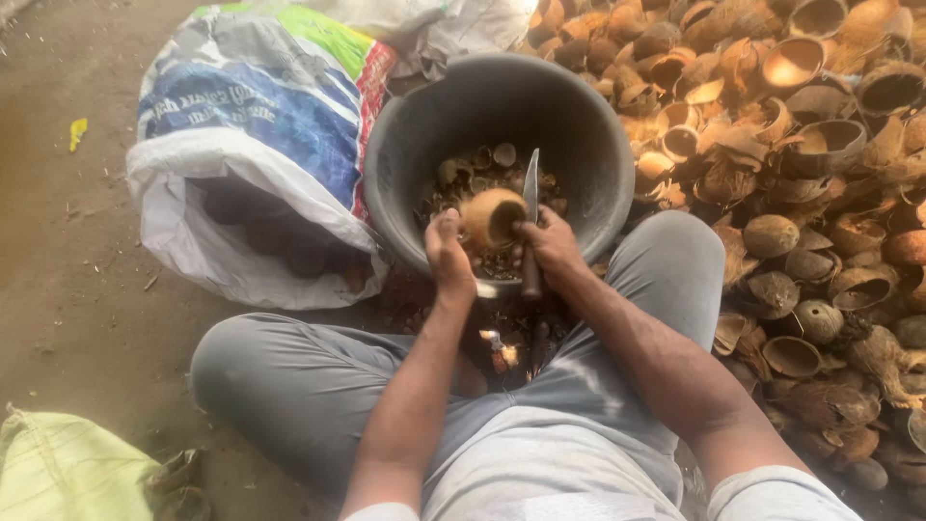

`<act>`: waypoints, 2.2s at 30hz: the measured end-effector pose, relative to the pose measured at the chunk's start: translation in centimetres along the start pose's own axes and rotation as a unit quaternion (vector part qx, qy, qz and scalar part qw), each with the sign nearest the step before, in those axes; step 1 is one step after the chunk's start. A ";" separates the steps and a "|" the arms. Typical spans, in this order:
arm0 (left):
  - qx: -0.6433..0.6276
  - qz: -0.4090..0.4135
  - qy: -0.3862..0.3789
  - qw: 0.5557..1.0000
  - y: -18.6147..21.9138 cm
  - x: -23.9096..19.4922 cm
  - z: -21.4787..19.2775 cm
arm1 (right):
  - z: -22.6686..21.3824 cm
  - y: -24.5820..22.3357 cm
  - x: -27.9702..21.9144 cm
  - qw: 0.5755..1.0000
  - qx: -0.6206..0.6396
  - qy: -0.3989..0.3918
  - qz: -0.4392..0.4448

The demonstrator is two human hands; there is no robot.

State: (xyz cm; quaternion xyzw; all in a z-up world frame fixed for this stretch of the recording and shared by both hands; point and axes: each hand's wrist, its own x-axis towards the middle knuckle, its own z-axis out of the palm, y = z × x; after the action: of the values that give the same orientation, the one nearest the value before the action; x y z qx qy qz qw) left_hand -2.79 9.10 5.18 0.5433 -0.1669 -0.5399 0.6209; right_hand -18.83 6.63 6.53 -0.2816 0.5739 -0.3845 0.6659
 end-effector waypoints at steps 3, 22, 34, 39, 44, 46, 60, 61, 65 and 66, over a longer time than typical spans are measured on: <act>-0.108 -0.048 -0.026 0.993 -2.3 1.0 0.3 | 1.2 1.4 -0.2 0.999 0.026 -0.033 -0.024; -0.233 -0.034 -0.136 0.962 0.6 9.9 -3.9 | -1.2 -0.1 -4.7 0.616 -0.746 -0.090 -0.238; -0.086 -0.051 -0.231 0.968 -0.6 9.5 -4.1 | 1.0 0.0 -5.5 0.599 -0.772 -0.131 -0.166; -0.125 -0.111 -0.156 0.973 -1.1 7.5 -1.9 | 2.7 0.9 -5.9 0.638 -0.757 -0.123 -0.063; -0.081 -0.114 0.081 0.987 1.2 6.1 0.7 | 3.4 2.5 -3.3 0.731 -0.661 -0.112 -0.125; -0.170 -0.124 0.163 0.964 2.1 6.7 1.3 | 4.0 2.3 -2.7 0.813 -0.554 -0.112 -0.141; -0.226 -0.045 -0.014 0.973 1.8 9.9 -2.2 | 0.3 -0.7 -4.0 0.663 -0.724 -0.084 -0.173; -0.237 -0.053 -0.032 0.970 1.7 10.0 -2.2 | 0.3 -0.4 -4.2 0.648 -0.737 -0.076 -0.177; -0.196 -0.023 -0.078 0.977 0.8 10.4 -2.2 | 0.8 -0.6 -4.4 0.612 -0.775 -0.052 -0.149; -0.201 -0.026 -0.078 0.976 0.6 10.4 -2.2 | 0.9 -0.6 -4.6 0.609 -0.781 -0.052 -0.127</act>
State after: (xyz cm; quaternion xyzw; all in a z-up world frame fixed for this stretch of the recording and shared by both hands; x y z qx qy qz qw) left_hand 3.05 1.18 0.97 0.3677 -0.0888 -0.6189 0.6884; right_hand -18.25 10.07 9.67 -0.7848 0.5793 0.1439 0.1668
